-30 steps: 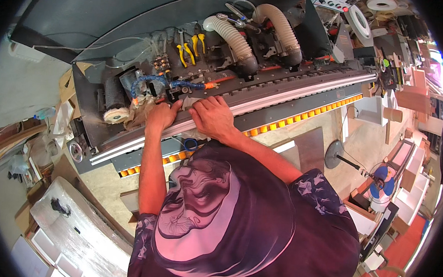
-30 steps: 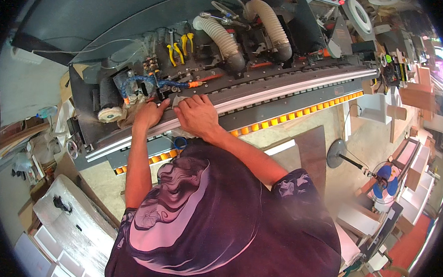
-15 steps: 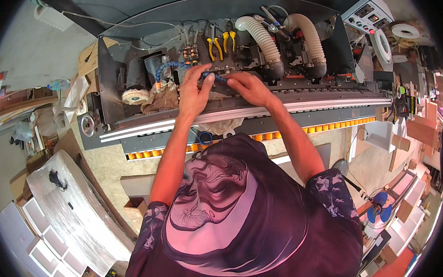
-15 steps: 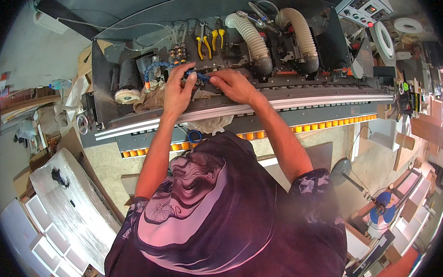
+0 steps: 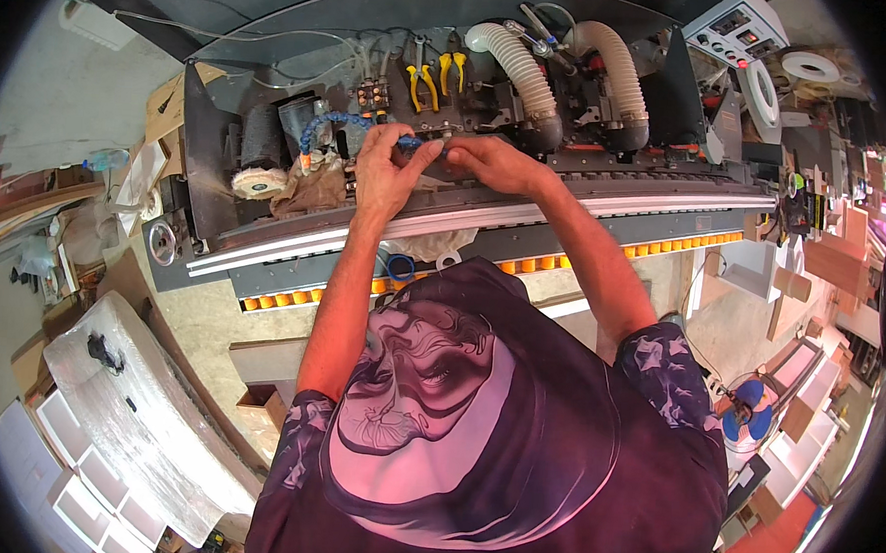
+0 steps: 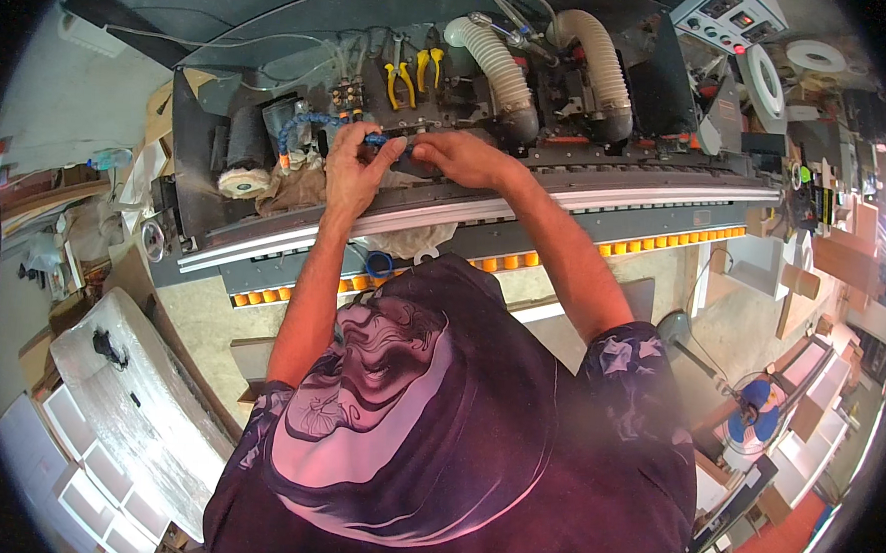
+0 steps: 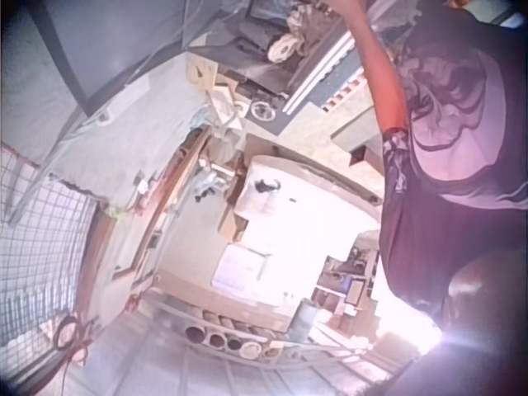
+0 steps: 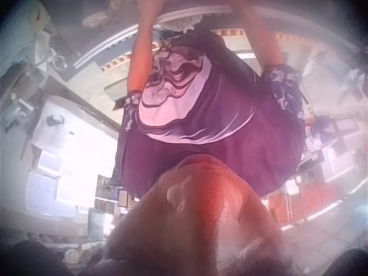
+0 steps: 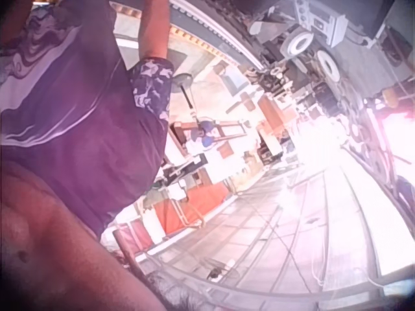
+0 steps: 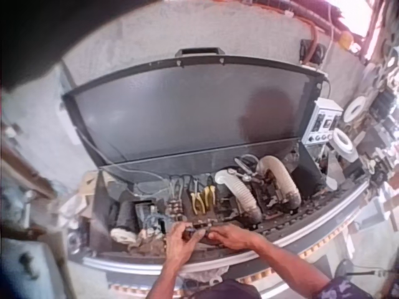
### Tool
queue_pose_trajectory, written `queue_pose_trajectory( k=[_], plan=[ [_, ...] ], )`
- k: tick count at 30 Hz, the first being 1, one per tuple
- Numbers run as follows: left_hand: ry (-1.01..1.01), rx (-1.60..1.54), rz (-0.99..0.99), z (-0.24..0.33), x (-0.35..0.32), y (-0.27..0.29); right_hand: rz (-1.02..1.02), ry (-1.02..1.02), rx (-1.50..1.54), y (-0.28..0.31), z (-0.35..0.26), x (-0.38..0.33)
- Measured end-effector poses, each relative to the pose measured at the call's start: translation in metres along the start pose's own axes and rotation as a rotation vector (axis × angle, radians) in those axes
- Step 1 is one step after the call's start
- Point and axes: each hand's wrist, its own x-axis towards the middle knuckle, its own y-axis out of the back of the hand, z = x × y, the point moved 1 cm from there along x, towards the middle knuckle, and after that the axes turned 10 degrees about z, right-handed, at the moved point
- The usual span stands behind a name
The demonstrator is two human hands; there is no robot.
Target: The person assembles a mechanical device on a workbench. They connect a clear tube to a white container, secure it with a red cap, and then use pliers to tighten fittings on a blue braided hose attached to the machine.
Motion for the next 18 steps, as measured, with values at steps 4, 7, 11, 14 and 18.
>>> queue_pose_trajectory(
  k=[4, 7, 11, 14, 18],
  plan=[
    [-0.007, -0.008, 0.020, -0.001, -0.001, 0.000, 0.042, 0.037, 0.007, -0.007, 0.000, -0.001],
    [-0.013, -0.030, 0.025, 0.003, -0.001, 0.001, 0.041, 0.015, 0.016, -0.008, 0.001, -0.003],
    [-0.002, 0.006, 0.018, 0.005, -0.001, 0.000, 0.063, 0.043, -0.042, -0.012, 0.005, -0.003],
    [-0.078, 0.058, 0.033, -0.001, 0.000, -0.002, 0.102, 0.078, -0.079, -0.016, 0.007, -0.003],
    [-0.063, 0.054, 0.045, -0.003, -0.001, -0.002, 0.156, 0.079, -0.093, -0.019, 0.008, -0.006]
  ],
)
